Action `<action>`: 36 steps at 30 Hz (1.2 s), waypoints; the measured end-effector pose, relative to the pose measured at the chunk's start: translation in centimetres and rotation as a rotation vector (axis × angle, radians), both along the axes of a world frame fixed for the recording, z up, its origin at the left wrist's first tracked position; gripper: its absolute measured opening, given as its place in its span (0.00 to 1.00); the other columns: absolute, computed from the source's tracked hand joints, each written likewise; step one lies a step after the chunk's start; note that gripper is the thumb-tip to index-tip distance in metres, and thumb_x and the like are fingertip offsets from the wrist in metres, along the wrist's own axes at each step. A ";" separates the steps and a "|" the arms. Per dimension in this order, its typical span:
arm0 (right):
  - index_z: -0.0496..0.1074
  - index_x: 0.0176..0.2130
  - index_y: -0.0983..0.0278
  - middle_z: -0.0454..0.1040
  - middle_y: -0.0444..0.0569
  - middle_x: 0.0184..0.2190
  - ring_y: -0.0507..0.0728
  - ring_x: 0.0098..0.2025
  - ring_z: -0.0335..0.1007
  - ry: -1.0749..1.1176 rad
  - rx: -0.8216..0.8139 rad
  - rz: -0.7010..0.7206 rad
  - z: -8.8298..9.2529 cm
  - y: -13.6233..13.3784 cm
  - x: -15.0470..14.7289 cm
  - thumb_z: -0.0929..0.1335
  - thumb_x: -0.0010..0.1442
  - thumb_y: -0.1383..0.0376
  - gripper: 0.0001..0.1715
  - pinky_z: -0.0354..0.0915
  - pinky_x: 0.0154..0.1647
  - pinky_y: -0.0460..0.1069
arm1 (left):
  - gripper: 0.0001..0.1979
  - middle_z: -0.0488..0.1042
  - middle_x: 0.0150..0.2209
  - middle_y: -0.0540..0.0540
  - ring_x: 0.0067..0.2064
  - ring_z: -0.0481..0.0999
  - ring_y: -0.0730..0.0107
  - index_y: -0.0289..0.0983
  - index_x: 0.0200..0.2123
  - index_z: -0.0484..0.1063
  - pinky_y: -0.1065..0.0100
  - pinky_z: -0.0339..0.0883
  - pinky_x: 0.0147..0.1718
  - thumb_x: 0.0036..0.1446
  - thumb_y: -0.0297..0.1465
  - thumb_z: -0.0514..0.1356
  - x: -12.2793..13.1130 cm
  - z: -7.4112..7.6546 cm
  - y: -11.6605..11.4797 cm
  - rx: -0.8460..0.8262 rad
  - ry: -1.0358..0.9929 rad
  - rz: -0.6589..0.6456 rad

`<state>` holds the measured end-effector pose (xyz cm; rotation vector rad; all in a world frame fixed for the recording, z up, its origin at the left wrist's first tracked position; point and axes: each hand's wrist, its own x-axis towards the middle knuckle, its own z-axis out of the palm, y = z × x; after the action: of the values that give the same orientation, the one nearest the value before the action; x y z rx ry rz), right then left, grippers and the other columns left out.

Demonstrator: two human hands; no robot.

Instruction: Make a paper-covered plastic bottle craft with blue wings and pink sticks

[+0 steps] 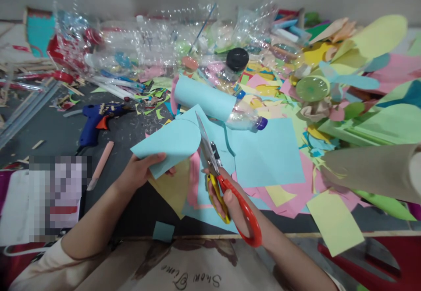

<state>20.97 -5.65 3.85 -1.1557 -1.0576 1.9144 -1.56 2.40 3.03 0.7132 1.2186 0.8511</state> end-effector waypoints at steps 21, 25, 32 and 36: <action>0.64 0.41 0.60 0.60 0.38 0.16 0.50 0.15 0.52 0.085 -0.078 -0.099 -0.6 -0.1 -2.4 0.56 0.58 0.33 0.36 0.57 0.16 0.47 | 0.39 0.71 0.25 0.45 0.27 0.71 0.65 0.38 0.31 0.73 0.63 0.67 0.28 0.36 0.68 0.56 0.9 -1.1 -0.7 0.032 -0.315 -0.041; 0.62 0.32 0.59 0.59 0.39 0.15 0.51 0.13 0.53 0.100 -0.075 -0.102 -0.3 0.1 -3.4 0.53 0.56 0.31 0.37 0.56 0.13 0.48 | 0.33 0.75 0.31 0.44 0.32 0.73 0.62 0.39 0.36 0.74 0.62 0.67 0.32 0.37 0.61 0.65 1.1 -2.7 -1.9 0.362 -0.315 -0.084; 0.64 0.38 0.59 0.62 0.41 0.23 0.50 0.17 0.53 0.073 -0.070 -0.110 -0.8 -0.9 -4.1 0.55 0.57 0.32 0.35 0.57 0.14 0.47 | 0.27 0.76 0.37 0.45 0.31 0.72 0.71 0.39 0.50 0.73 0.67 0.68 0.34 0.52 0.50 0.64 1.0 -2.8 -1.9 0.451 -0.156 -0.110; 0.64 0.40 0.60 0.63 0.43 0.27 0.49 0.19 0.56 0.000 -0.060 -0.043 -1.0 -1.4 -3.9 0.55 0.60 0.36 0.33 0.58 0.17 0.47 | 0.39 0.71 0.36 0.51 0.30 0.69 0.77 0.46 0.62 0.60 0.73 0.66 0.32 0.49 0.46 0.68 1.2 -2.5 -1.6 0.500 -0.080 -0.130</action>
<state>17.04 -7.06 2.88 -1.2023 -0.9731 1.9243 -0.31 0.75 0.49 1.1354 0.8795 1.0772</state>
